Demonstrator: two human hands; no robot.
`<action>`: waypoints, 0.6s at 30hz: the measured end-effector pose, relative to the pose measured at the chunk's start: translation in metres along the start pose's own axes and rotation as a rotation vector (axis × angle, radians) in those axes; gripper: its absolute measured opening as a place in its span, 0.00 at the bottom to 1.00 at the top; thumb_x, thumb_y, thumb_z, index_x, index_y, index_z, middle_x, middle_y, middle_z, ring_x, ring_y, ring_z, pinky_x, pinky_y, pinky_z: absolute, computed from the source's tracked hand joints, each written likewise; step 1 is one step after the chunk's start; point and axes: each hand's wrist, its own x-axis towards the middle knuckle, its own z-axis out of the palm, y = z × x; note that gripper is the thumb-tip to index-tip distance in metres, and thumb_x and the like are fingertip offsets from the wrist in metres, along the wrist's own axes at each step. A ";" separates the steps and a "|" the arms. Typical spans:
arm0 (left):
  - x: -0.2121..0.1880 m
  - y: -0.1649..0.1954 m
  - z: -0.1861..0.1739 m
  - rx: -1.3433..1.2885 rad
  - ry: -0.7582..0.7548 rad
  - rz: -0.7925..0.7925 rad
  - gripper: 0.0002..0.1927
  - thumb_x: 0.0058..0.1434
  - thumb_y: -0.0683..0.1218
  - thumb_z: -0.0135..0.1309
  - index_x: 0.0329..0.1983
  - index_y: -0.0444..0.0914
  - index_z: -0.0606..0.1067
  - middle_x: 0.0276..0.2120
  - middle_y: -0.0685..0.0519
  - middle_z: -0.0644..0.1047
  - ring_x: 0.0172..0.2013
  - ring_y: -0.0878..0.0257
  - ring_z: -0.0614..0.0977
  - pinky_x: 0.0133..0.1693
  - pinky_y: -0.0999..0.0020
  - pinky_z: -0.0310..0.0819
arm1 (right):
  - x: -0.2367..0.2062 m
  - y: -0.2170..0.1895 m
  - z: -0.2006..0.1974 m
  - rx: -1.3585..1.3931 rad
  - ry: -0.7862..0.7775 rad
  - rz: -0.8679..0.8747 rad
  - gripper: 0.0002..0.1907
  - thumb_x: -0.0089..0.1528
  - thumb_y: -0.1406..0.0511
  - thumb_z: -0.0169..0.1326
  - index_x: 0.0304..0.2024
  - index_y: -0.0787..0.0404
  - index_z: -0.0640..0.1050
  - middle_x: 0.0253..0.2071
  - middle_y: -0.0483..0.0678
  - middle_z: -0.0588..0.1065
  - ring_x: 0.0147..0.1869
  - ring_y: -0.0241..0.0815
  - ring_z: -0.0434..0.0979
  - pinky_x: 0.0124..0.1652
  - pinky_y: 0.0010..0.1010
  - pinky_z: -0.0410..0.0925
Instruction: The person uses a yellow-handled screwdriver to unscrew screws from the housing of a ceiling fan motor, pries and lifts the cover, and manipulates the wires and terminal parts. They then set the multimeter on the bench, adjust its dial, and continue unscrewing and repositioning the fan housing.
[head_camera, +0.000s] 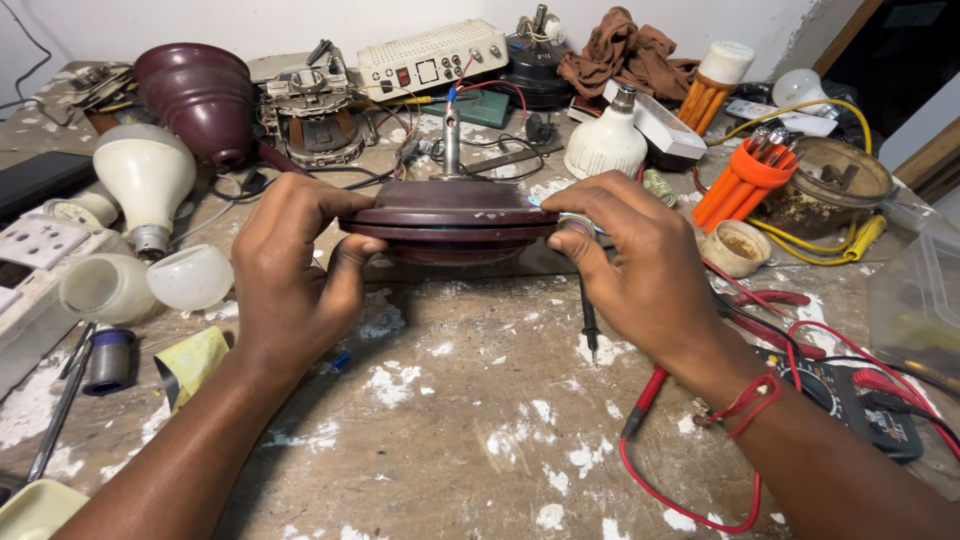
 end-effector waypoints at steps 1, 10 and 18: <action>0.000 0.000 0.001 0.018 0.010 0.011 0.11 0.63 0.37 0.64 0.44 0.31 0.73 0.38 0.45 0.75 0.39 0.55 0.80 0.40 0.60 0.73 | 0.000 0.000 0.000 -0.025 0.019 -0.025 0.12 0.62 0.70 0.63 0.48 0.64 0.80 0.45 0.52 0.78 0.49 0.52 0.81 0.46 0.39 0.72; -0.005 -0.002 0.004 -0.082 0.059 -0.022 0.10 0.67 0.32 0.57 0.49 0.29 0.69 0.45 0.45 0.72 0.42 0.58 0.80 0.46 0.69 0.80 | -0.002 -0.011 0.000 -0.106 0.098 -0.122 0.14 0.58 0.73 0.64 0.47 0.64 0.79 0.43 0.52 0.77 0.47 0.53 0.79 0.45 0.42 0.70; -0.004 -0.005 -0.001 -0.112 0.026 -0.035 0.11 0.67 0.30 0.53 0.50 0.29 0.69 0.46 0.44 0.71 0.43 0.59 0.80 0.52 0.66 0.81 | -0.004 -0.020 0.002 0.005 0.031 -0.119 0.15 0.62 0.71 0.64 0.50 0.65 0.76 0.47 0.54 0.74 0.51 0.53 0.78 0.49 0.41 0.71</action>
